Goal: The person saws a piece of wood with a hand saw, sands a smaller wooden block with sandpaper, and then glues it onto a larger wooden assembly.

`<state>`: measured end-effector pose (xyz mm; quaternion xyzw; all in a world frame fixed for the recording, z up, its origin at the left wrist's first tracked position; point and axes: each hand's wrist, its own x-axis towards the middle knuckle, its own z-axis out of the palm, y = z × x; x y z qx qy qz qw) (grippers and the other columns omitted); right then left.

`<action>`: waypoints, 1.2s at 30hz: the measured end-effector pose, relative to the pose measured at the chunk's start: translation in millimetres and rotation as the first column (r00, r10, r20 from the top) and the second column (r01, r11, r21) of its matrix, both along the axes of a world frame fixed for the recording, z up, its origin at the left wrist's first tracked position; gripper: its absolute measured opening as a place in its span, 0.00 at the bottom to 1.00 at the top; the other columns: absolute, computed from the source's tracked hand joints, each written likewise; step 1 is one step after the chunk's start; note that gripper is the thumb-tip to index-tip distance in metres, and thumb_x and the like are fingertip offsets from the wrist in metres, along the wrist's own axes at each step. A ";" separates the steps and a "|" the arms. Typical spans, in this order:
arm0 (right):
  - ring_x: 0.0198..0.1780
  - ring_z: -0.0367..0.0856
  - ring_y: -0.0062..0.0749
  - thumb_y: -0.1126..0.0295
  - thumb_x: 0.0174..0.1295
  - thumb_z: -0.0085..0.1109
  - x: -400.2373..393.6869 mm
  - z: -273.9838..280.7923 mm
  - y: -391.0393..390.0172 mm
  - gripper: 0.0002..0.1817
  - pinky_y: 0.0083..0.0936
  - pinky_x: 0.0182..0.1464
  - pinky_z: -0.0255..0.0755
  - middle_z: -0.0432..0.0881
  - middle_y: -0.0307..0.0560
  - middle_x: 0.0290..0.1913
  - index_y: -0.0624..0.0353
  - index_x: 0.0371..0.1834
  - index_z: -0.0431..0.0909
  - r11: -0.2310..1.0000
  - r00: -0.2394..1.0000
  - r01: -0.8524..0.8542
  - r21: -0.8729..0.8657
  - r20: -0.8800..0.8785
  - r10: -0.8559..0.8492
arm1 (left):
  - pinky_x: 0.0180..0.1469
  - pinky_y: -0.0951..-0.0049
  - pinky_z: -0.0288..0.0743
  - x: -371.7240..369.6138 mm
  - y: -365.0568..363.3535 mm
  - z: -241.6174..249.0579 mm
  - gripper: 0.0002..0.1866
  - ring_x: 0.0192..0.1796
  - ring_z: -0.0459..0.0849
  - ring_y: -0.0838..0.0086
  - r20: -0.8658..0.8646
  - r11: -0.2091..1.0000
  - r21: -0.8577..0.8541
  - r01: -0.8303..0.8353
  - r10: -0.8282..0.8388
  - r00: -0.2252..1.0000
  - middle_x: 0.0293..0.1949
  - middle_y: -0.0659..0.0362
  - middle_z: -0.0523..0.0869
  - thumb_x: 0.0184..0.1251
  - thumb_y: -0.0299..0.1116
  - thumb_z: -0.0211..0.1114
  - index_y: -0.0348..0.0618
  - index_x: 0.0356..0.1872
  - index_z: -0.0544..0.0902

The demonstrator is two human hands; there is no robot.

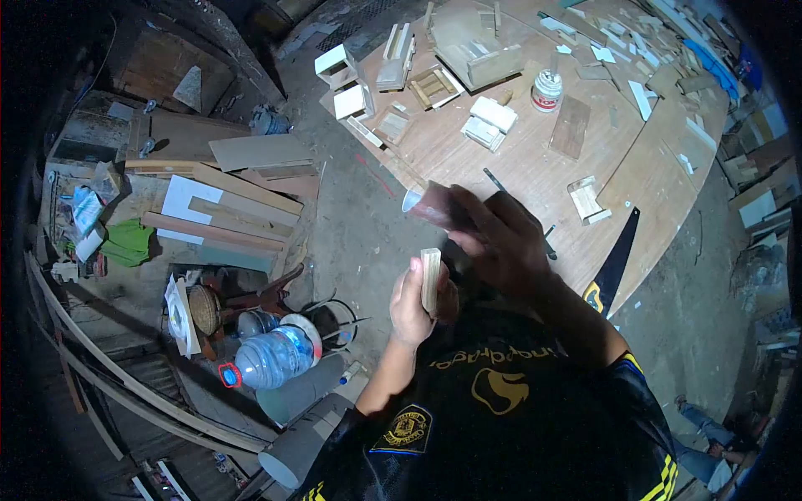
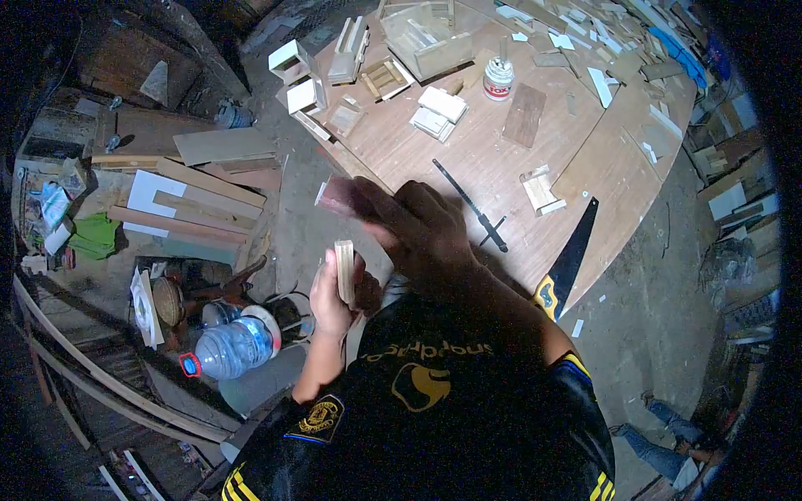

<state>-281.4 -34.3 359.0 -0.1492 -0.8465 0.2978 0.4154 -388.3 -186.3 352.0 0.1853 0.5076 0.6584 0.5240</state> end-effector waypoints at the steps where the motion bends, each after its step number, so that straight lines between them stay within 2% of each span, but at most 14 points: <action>1: 0.31 0.76 0.39 0.71 0.52 0.67 1.9 -0.5 -1.7 0.28 0.33 0.34 0.74 0.78 0.47 0.34 0.59 0.59 0.74 1.000 1.000 -0.006 0.000 0.000 0.006 | 0.21 0.77 0.64 5.3 2.3 3.0 0.28 0.16 0.71 0.74 -0.119 0.996 -0.048 -0.080 0.074 0.990 0.17 0.58 0.73 0.78 0.52 0.36 0.38 0.32 0.75; 2: 0.30 0.76 0.39 0.72 0.54 0.66 5.8 -1.4 -4.1 0.26 0.32 0.33 0.73 0.78 0.47 0.34 0.59 0.59 0.74 0.993 0.993 -0.113 0.037 -0.042 0.115 | 0.21 0.77 0.64 7.4 7.3 -2.5 0.28 0.16 0.71 0.74 -0.121 0.995 -0.044 -0.089 0.084 0.989 0.17 0.58 0.73 0.78 0.52 0.36 0.38 0.32 0.75; 3: 0.30 0.76 0.38 0.72 0.55 0.65 6.8 5.2 -8.3 0.25 0.32 0.33 0.73 0.78 0.47 0.34 0.58 0.58 0.75 0.974 0.972 -0.215 0.074 -0.079 0.221 | 0.18 0.76 0.61 8.2 12.1 -12.5 0.28 0.13 0.67 0.74 -0.690 0.961 0.101 -0.256 0.253 0.678 0.14 0.59 0.70 0.78 0.53 0.35 0.40 0.29 0.73; 4: 0.31 0.77 0.38 0.74 0.56 0.64 4.7 17.3 -16.1 0.22 0.33 0.34 0.74 0.79 0.47 0.35 0.58 0.55 0.76 0.972 0.964 -0.231 0.049 -0.126 0.235 | 0.15 0.75 0.58 7.9 13.3 -20.8 0.29 0.10 0.63 0.74 -0.938 0.907 0.308 -0.288 0.340 0.066 0.11 0.59 0.67 0.77 0.53 0.34 0.41 0.26 0.71; 5: 0.31 0.77 0.38 0.74 0.56 0.64 2.1 7.8 -12.3 0.22 0.33 0.34 0.74 0.79 0.47 0.35 0.58 0.55 0.76 0.972 0.964 -0.229 0.048 -0.126 0.234 | 0.15 0.75 0.58 1.2 5.9 -24.4 0.29 0.10 0.63 0.74 -0.939 0.908 0.307 -0.287 0.338 0.066 0.11 0.59 0.67 0.77 0.53 0.34 0.41 0.26 0.71; 6: 0.30 0.76 0.37 0.75 0.55 0.64 -2.6 -8.6 -4.1 0.22 0.33 0.35 0.74 0.77 0.45 0.34 0.58 0.56 0.76 0.974 0.970 -0.191 0.125 -0.129 0.207 | 0.17 0.76 0.61 -9.4 -5.9 -25.6 0.28 0.13 0.67 0.72 -0.602 0.976 0.154 -0.156 0.218 0.768 0.15 0.58 0.71 0.78 0.52 0.35 0.40 0.29 0.73; 7: 0.30 0.76 0.35 0.76 0.54 0.65 -4.6 -18.8 1.3 0.23 0.33 0.35 0.74 0.76 0.44 0.34 0.58 0.56 0.75 0.967 0.974 -0.153 0.203 -0.136 0.182 | 0.20 0.76 0.64 -14.4 -12.2 -25.8 0.27 0.16 0.71 0.70 0.095 0.989 0.138 0.056 -0.069 0.993 0.19 0.56 0.75 0.78 0.51 0.37 0.38 0.33 0.75; 11: 0.30 0.76 0.35 0.76 0.54 0.65 2.9 3.3 -9.4 0.25 0.31 0.35 0.74 0.75 0.44 0.34 0.56 0.58 0.75 0.994 0.993 -0.112 0.017 -0.020 0.112 | 0.22 0.75 0.67 -8.7 -14.4 -22.3 0.26 0.18 0.74 0.69 0.204 0.948 0.311 0.066 -0.134 0.970 0.22 0.56 0.77 0.78 0.49 0.38 0.37 0.35 0.77; 13: 0.31 0.77 0.37 0.74 0.56 0.64 8.2 18.7 -21.6 0.25 0.32 0.34 0.74 0.77 0.46 0.36 0.53 0.60 0.75 0.967 0.958 -0.252 0.044 -0.130 0.256 | 0.20 0.75 0.65 3.7 -13.1 -34.4 0.26 0.16 0.72 0.71 -0.635 0.938 0.032 -0.344 0.285 0.718 0.18 0.57 0.75 0.78 0.50 0.39 0.38 0.32 0.76; 15: 0.31 0.77 0.38 0.71 0.57 0.64 5.7 13.8 -21.9 0.23 0.32 0.34 0.75 0.79 0.49 0.39 0.54 0.58 0.76 0.973 0.965 -0.231 0.024 -0.122 0.232 | 0.17 0.74 0.60 21.8 12.0 10.4 0.28 0.12 0.65 0.74 -0.339 0.852 -0.070 -0.518 0.469 0.816 0.10 0.60 0.67 0.78 0.53 0.36 0.41 0.26 0.71; 18: 0.34 0.78 0.41 0.69 0.57 0.66 -7.4 -6.9 1.4 0.25 0.31 0.36 0.75 0.80 0.52 0.41 0.59 0.59 0.75 0.962 0.980 -0.111 0.249 -0.132 0.147 | 0.19 0.75 0.60 -1.2 -3.0 -10.4 0.29 0.14 0.66 0.74 0.047 0.996 0.079 -0.030 0.026 0.999 0.11 0.61 0.66 0.77 0.54 0.37 0.41 0.26 0.72; 25: 0.48 0.82 0.46 0.66 0.55 0.69 13.3 18.1 -3.9 0.33 0.34 0.48 0.76 0.79 0.58 0.52 0.65 0.64 0.68 0.927 0.996 -0.080 -0.366 0.016 0.092 | 0.25 0.78 0.65 1.3 2.1 -5.7 0.24 0.21 0.72 0.79 -0.367 0.989 0.146 -0.006 0.059 0.928 0.22 0.61 0.75 0.75 0.53 0.47 0.38 0.34 0.71; 30: 0.33 0.79 0.44 0.71 0.50 0.69 11.2 9.9 4.1 0.37 0.35 0.34 0.73 0.79 0.53 0.37 0.66 0.66 0.65 0.968 0.977 -0.143 -0.206 -0.189 0.104 | 0.21 0.81 0.65 -1.2 2.8 -5.9 0.10 0.18 0.71 0.81 -0.295 0.986 0.166 -0.001 0.050 0.954 0.23 0.62 0.75 0.76 0.34 0.51 0.42 0.49 0.64; 36: 0.38 0.80 0.44 0.75 0.49 0.68 13.8 4.3 -0.2 0.37 0.33 0.38 0.74 0.81 0.55 0.42 0.68 0.65 0.65 0.971 0.982 -0.114 -0.210 -0.174 0.077 | 0.25 0.81 0.61 -2.9 11.3 -0.6 0.19 0.22 0.64 0.82 -0.044 0.971 0.238 -0.033 0.045 0.998 0.24 0.65 0.69 0.79 0.45 0.42 0.37 0.51 0.70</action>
